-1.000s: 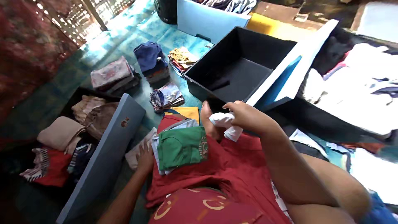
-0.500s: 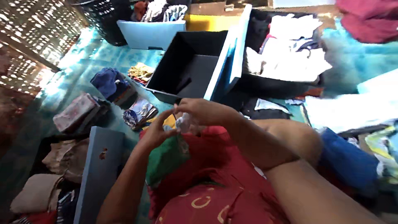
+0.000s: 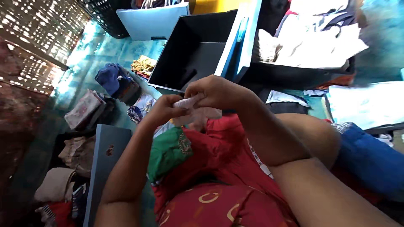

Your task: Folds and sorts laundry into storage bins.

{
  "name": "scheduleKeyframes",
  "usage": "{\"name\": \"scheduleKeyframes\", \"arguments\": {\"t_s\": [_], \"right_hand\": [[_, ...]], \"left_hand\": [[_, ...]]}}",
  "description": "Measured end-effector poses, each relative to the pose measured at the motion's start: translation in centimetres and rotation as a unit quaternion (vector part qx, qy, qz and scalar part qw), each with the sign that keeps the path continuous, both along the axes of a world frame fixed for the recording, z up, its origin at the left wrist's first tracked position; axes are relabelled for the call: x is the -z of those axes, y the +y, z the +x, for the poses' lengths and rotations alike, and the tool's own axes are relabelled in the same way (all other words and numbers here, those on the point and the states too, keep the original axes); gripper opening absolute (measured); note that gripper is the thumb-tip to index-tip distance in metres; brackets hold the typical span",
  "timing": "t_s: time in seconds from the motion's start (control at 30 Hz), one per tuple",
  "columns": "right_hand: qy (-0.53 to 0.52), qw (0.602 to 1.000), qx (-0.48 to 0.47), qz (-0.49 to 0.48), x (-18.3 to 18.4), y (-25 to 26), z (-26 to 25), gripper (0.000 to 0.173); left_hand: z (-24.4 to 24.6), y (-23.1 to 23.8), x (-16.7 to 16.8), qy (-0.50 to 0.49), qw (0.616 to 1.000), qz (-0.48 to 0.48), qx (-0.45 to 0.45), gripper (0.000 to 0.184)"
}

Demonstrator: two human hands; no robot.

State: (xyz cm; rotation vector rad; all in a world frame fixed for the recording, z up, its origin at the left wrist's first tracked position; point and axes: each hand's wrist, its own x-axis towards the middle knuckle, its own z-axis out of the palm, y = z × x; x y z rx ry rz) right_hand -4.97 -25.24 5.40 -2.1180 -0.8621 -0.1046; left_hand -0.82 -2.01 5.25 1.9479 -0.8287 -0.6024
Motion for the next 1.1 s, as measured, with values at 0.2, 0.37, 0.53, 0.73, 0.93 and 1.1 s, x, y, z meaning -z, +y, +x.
{"name": "scheduleKeyframes", "arguments": {"t_s": [0.2,0.37,0.53,0.73,0.93,1.1], "right_hand": [[-0.037,0.996,0.051,-0.064,0.5,2.1,-1.1,0.015],[0.034,0.982,-0.130,-0.131,0.8,6.3,-4.3,0.008],[0.219,0.920,-0.256,-0.201,4.2,9.2,-2.3,0.014],[0.254,0.952,-0.024,-0.170,5.0,9.0,2.5,0.043],[0.203,0.948,-0.102,-0.225,8.9,12.5,-1.7,0.064],[0.176,0.967,-0.032,-0.181,8.0,12.5,-1.6,0.043]], "left_hand": [[-2.1,7.0,-4.2,-0.325,0.918,0.224,-0.043,0.024],[-8.1,13.4,-3.2,-0.260,0.931,0.251,0.052,0.025],[-9.9,16.8,0.5,-0.054,0.961,0.269,0.009,0.019],[-5.6,15.8,2.2,-0.104,0.949,0.243,-0.173,0.050],[-6.3,10.7,7.2,-0.111,0.941,0.314,-0.054,0.074],[-5.6,9.0,7.4,-0.108,0.943,0.289,-0.122,0.052]]}}
